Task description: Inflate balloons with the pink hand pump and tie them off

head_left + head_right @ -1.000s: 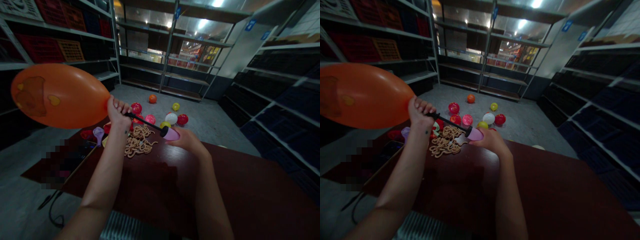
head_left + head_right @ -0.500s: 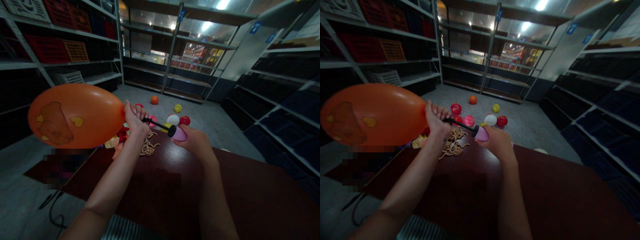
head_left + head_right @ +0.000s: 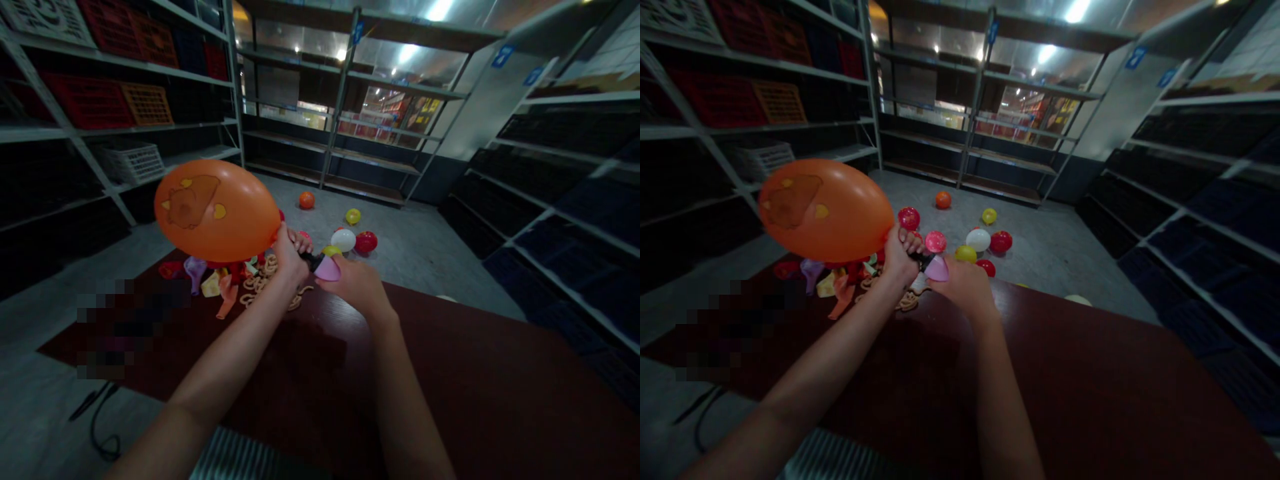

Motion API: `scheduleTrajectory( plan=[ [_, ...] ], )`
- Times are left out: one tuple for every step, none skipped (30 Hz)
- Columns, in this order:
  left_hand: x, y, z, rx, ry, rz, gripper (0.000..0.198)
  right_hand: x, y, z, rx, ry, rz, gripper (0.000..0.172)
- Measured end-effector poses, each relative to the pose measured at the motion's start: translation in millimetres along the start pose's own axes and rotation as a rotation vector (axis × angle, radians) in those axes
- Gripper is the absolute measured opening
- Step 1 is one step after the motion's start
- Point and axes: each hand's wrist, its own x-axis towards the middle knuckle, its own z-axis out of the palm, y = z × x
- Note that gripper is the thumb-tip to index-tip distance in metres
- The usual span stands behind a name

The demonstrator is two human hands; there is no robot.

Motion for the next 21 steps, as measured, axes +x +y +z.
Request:
scheduleTrajectory(
  plan=[
    [2.6,2.4,-0.3,0.005,-0.002,-0.004,0.053,0.5,-0.9,1.6,0.021,0.003,0.002,0.044],
    [4.6,4.8,-0.2,0.011,-0.007,-0.003,0.052,1.1,-1.6,3.1,0.042,0.006,0.002,0.044],
    [6.2,7.0,-0.1,0.019,-0.016,0.002,0.052,1.8,-2.0,4.4,0.062,0.009,-0.001,0.045],
    [7.5,9.1,0.0,0.028,-0.027,0.008,0.052,2.6,-2.0,5.5,0.081,0.009,-0.004,0.045],
    [8.7,10.9,0.1,0.037,-0.038,0.014,0.051,3.3,-1.7,6.5,0.097,0.005,-0.007,0.046],
    [9.9,12.7,0.0,0.044,-0.047,0.021,0.051,4.1,-0.9,7.4,0.114,-0.002,-0.011,0.047],
    [11.3,14.6,-0.3,0.048,-0.052,0.028,0.050,4.7,0.3,8.1,0.130,-0.014,-0.014,0.047],
    [12.9,16.8,-0.9,0.049,-0.055,0.036,0.050,5.3,1.9,8.6,0.145,-0.028,-0.016,0.048],
    [14.9,19.2,-1.6,0.049,-0.052,0.042,0.049,5.7,3.8,8.9,0.157,-0.043,-0.014,0.049],
    [17.1,22.1,-2.5,0.049,-0.046,0.046,0.049,6.0,6.0,9.0,0.166,-0.060,-0.012,0.049],
    [19.4,25.4,-3.4,0.050,-0.039,0.050,0.050,6.2,8.4,9.0,0.176,-0.077,-0.012,0.050],
    [21.7,28.9,-4.3,0.049,-0.033,0.053,0.050,6.4,11.1,8.8,0.185,-0.093,-0.014,0.050],
    [23.8,32.8,-5.0,0.046,-0.030,0.056,0.050,6.5,14.1,8.6,0.193,-0.107,-0.015,0.050],
    [25.7,36.8,-5.6,0.040,-0.027,0.060,0.050,6.5,17.3,8.5,0.202,-0.120,-0.018,0.050],
    [27.4,40.8,-5.9,0.032,-0.023,0.064,0.049,6.4,20.8,8.4,0.213,-0.132,-0.024,0.050],
    [28.8,44.9,-6.1,0.023,-0.020,0.067,0.049,6.2,24.5,8.4,0.226,-0.144,-0.031,0.050],
    [30.1,49.0,-6.1,0.013,-0.013,0.072,0.048,5.8,28.3,8.5,0.241,-0.156,-0.037,0.050],
    [31.2,53.0,-6.1,0.004,-0.005,0.077,0.048,5.1,32.1,8.6,0.259,-0.166,-0.044,0.050],
    [32.4,57.1,-6.3,-0.002,0.001,0.083,0.048,4.1,35.9,8.6,0.277,-0.174,-0.054,0.050],
    [33.4,61.1,-6.6,-0.008,0.004,0.089,0.048,2.8,39.5,8.4,0.282,-0.168,-0.062,0.049],
    [34.4,65.0,-7.1,-0.013,0.003,0.096,0.048,1.2,42.7,8.0,0.272,-0.149,-0.066,0.048]
  ],
)
